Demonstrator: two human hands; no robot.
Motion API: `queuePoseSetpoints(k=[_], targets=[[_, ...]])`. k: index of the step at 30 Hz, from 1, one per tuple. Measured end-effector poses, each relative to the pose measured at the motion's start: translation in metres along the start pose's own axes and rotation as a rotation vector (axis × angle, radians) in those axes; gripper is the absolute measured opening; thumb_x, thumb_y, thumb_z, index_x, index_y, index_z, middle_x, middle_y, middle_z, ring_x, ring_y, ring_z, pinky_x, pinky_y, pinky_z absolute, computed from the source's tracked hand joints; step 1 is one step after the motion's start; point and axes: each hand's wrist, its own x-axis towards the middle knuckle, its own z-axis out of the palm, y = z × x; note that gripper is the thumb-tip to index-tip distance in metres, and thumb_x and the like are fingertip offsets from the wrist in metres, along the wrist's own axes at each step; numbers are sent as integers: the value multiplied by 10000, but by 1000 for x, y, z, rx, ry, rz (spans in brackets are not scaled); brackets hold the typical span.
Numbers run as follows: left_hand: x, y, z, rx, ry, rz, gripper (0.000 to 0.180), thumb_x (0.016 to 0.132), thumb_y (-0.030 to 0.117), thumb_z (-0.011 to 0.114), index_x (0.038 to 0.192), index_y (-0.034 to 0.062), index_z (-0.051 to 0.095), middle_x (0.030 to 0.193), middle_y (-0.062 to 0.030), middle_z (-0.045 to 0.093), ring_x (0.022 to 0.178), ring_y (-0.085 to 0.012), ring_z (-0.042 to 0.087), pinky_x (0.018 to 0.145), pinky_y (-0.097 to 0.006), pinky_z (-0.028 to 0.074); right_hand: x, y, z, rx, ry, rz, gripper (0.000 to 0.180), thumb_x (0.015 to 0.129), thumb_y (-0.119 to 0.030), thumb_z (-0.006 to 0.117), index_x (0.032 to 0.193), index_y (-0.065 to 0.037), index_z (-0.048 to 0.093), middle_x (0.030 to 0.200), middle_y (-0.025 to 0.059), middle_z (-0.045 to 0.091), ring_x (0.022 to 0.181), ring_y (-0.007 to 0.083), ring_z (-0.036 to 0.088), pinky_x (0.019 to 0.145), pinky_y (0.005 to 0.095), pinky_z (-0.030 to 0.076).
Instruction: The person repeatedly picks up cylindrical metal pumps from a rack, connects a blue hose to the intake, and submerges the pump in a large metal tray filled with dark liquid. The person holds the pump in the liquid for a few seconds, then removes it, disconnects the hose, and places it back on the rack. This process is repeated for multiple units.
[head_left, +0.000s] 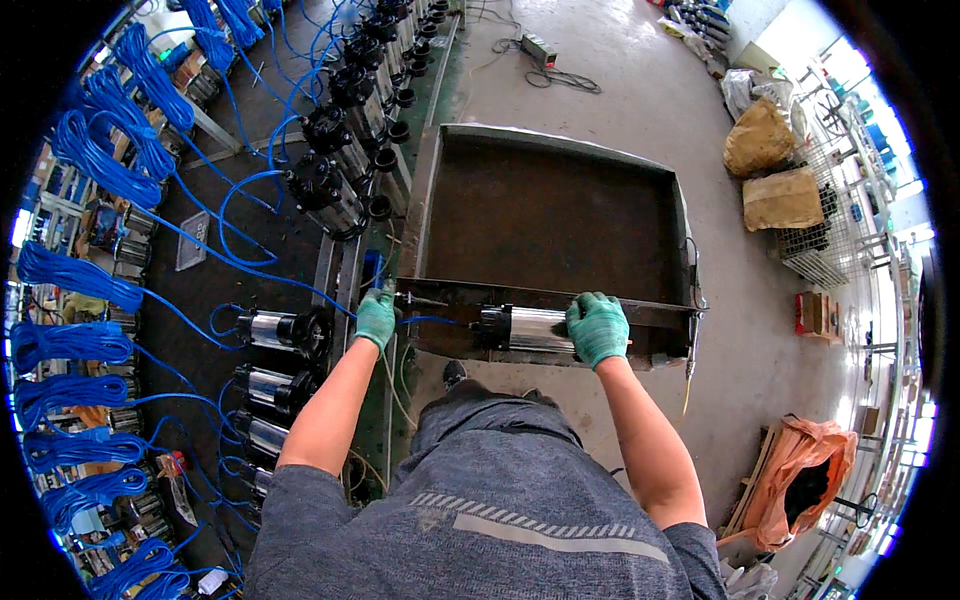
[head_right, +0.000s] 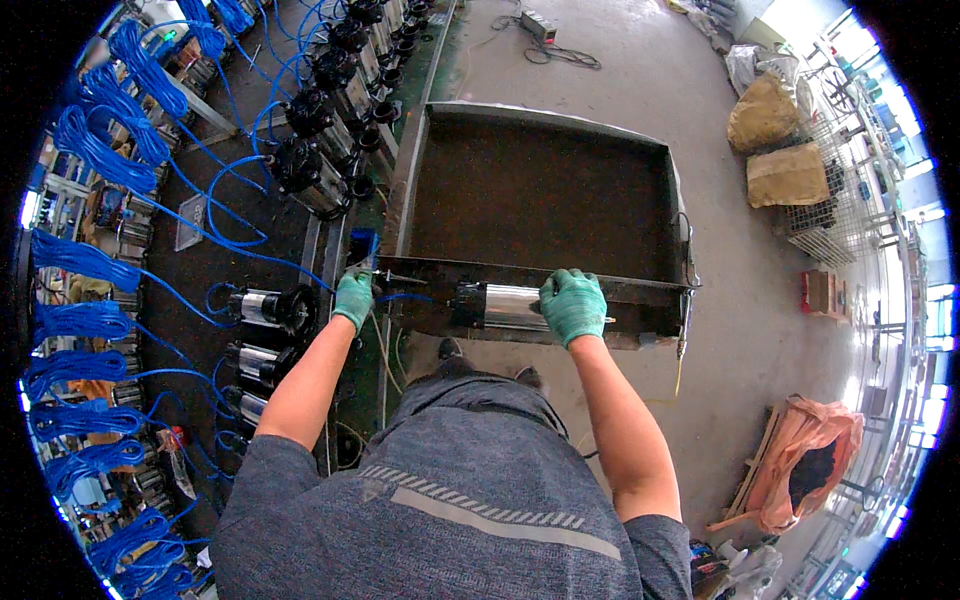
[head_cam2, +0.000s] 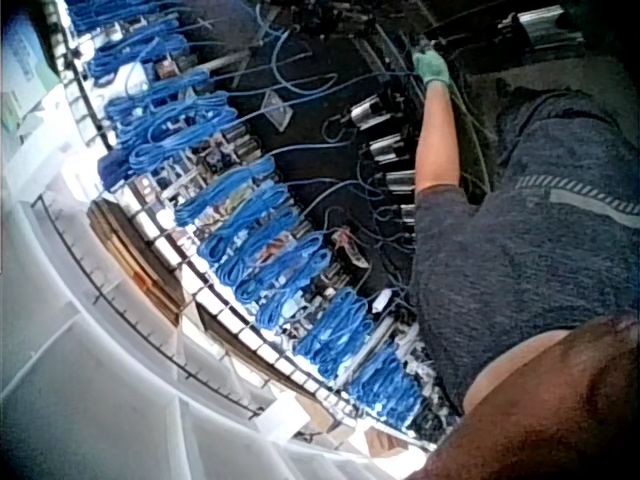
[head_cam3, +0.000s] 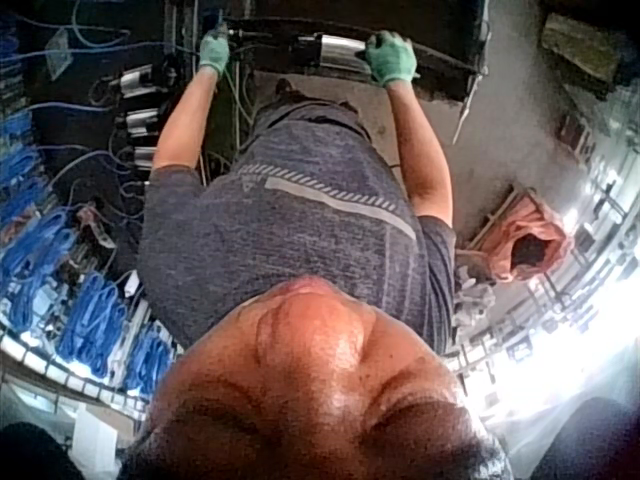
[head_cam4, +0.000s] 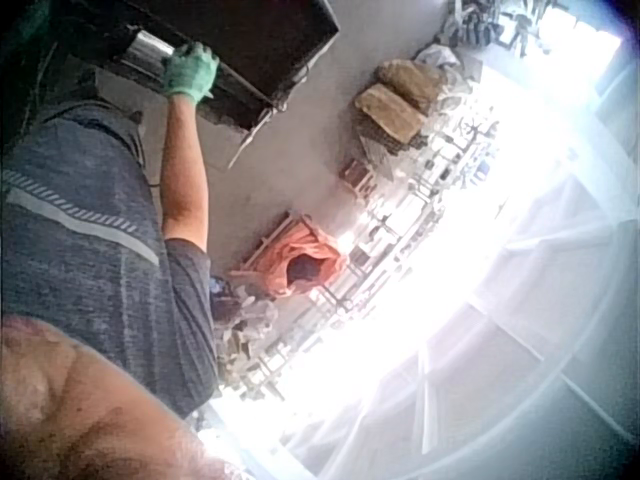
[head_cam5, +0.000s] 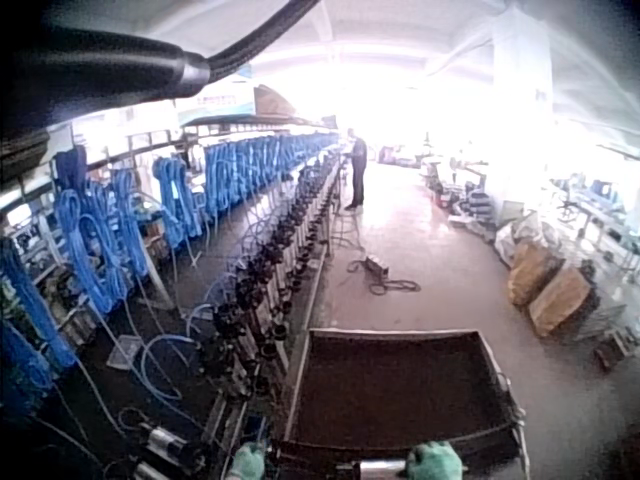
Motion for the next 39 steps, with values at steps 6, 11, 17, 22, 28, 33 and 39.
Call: queuePoseSetpoints(k=[6, 11, 17, 22, 28, 33, 39], targets=[[-20, -42, -27, 271, 4, -135, 473, 1034, 493, 575, 984, 33, 677, 750, -130, 674, 715, -268, 670, 644, -424, 503, -2, -2, 0, 0, 16, 10, 225, 935, -289, 621, 927, -89, 724, 1005, 153, 714, 992, 385, 637, 908, 485, 519], [-38, -23, -40, -779, -87, -386, 273, 1035, 382, 629, 1047, 114, 674, 712, 16, 574, 598, -116, 563, 565, -307, 460, -3, -1, -1, -15, 22, -16, 236, 931, -289, 623, 920, -76, 724, 1003, 158, 718, 981, 388, 640, 901, 486, 520], [-93, 81, -41, -773, -403, 116, 310, 1026, 234, 665, 1322, 145, 655, 960, 1, 658, 760, -89, 603, 687, -281, 510, -2, 1, -5, -11, 10, 6, 259, 919, -310, 607, 902, -79, 724, 1009, 150, 723, 991, 369, 653, 907, 480, 533], [-123, 139, 8, 219, -370, 635, 696, 895, 275, 790, 1522, 199, 499, 1121, -121, 684, 889, -298, 684, 839, -393, 554, -1, -1, -6, 113, 21, 19, 294, 926, -360, 629, 990, -86, 713, 1039, 160, 710, 1031, 388, 646, 893, 514, 534], [-127, 164, 51, 647, -389, 440, 892, 796, 497, 827, 1556, 230, 445, 1227, -193, 678, 1073, -400, 686, 917, -491, 547, 5, 83, -10, 890, 259, 340, 394, 968, -337, 689, 1206, -24, 676, 1134, 197, 721, 1035, 298, 691, 923, 393, 535], [-135, 163, 63, 635, -380, 418, 852, 795, 422, 842, 1527, 201, 468, 1299, -226, 640, 1109, -425, 663, 926, -515, 544, -26, 152, -25, 240, -457, 171, 301, 988, -246, 662, 1200, -31, 647, 1108, 171, 720, 959, 310, 682, 844, 405, 551], [-133, 174, 62, 728, -438, 343, 911, 770, 409, 868, 1555, 209, 452, 1406, -221, 601, 1183, -419, 647, 979, -494, 537, -25, 160, -5, 67, -685, -60, 231, 926, -41, 636, 1148, -105, 645, 1046, 79, 764, 951, 300, 737, 784, 399, 589]])
